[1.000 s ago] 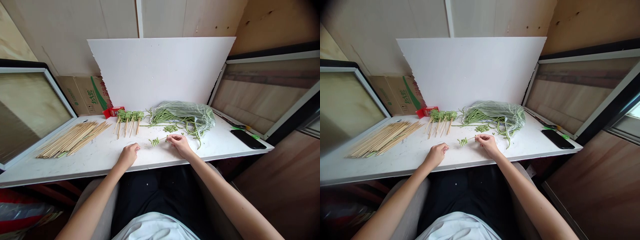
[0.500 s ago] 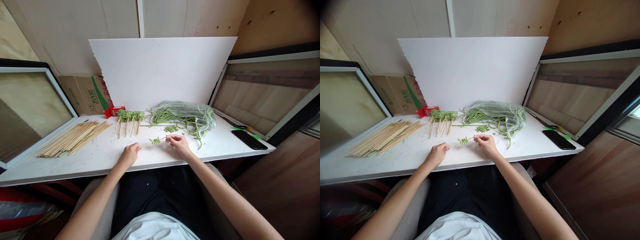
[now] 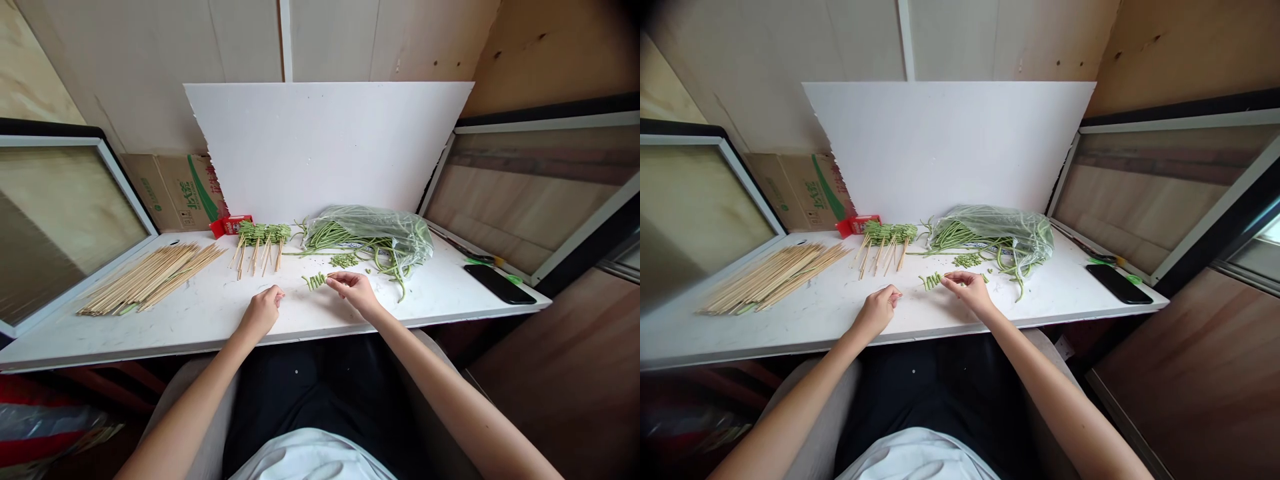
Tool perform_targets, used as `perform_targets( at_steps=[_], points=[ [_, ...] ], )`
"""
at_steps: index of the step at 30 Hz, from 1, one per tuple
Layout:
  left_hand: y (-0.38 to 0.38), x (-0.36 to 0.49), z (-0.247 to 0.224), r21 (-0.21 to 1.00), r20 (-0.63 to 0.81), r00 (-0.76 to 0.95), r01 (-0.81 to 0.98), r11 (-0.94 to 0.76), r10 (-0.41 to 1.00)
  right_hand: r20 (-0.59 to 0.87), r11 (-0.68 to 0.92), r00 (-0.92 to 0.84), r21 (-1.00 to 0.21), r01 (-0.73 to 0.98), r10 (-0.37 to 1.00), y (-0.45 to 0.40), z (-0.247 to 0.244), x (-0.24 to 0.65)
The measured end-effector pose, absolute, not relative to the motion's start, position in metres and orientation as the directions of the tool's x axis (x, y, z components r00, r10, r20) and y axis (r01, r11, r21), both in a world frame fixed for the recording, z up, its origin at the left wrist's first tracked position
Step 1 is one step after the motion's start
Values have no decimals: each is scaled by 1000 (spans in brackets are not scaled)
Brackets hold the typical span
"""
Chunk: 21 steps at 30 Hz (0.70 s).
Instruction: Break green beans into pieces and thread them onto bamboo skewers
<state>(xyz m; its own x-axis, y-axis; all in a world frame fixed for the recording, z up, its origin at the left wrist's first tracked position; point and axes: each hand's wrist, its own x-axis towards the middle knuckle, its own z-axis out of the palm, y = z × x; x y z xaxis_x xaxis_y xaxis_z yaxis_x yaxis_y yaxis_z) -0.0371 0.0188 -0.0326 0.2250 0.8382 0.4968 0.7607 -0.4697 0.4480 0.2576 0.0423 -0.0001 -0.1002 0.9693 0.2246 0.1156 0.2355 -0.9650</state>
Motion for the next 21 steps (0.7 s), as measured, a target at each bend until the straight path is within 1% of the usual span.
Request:
perform_targets(
  at_steps=[2,4,6,8,11,13,14,16,18,20,21],
  points=[
    [18,-36,-31,444,508,195,775,-449,839,272,291,-111,-929,227,956,50,1,273],
    [17,-35,-31,441,515,149,798,-411,844,356,371,-111,-850,373,928,58,-1,286],
    [17,-35,-31,439,513,111,818,-371,851,467,468,-150,-700,539,871,64,-5,294],
    [18,-34,-31,438,506,96,828,-351,857,541,548,-252,-498,672,802,66,-10,293],
    [19,-34,-33,434,502,103,829,-353,859,529,577,-399,-223,786,749,66,-14,283],
    [19,-34,-33,437,496,115,824,-361,861,498,558,-443,-102,824,746,65,-14,275],
    [19,-35,-33,439,491,118,822,-362,863,489,550,-453,-66,833,746,65,-13,272],
    [19,-35,-33,440,485,124,821,-364,866,486,548,-461,-44,835,742,66,-12,268],
    [18,-35,-32,435,487,126,823,-365,864,509,563,-450,-85,822,734,67,-12,267],
    [18,-35,-32,434,497,127,820,-373,858,559,580,-390,-210,787,732,67,-12,268],
    [18,-35,-32,434,503,128,818,-378,855,581,580,-332,-310,754,743,68,-12,268]
  ],
)
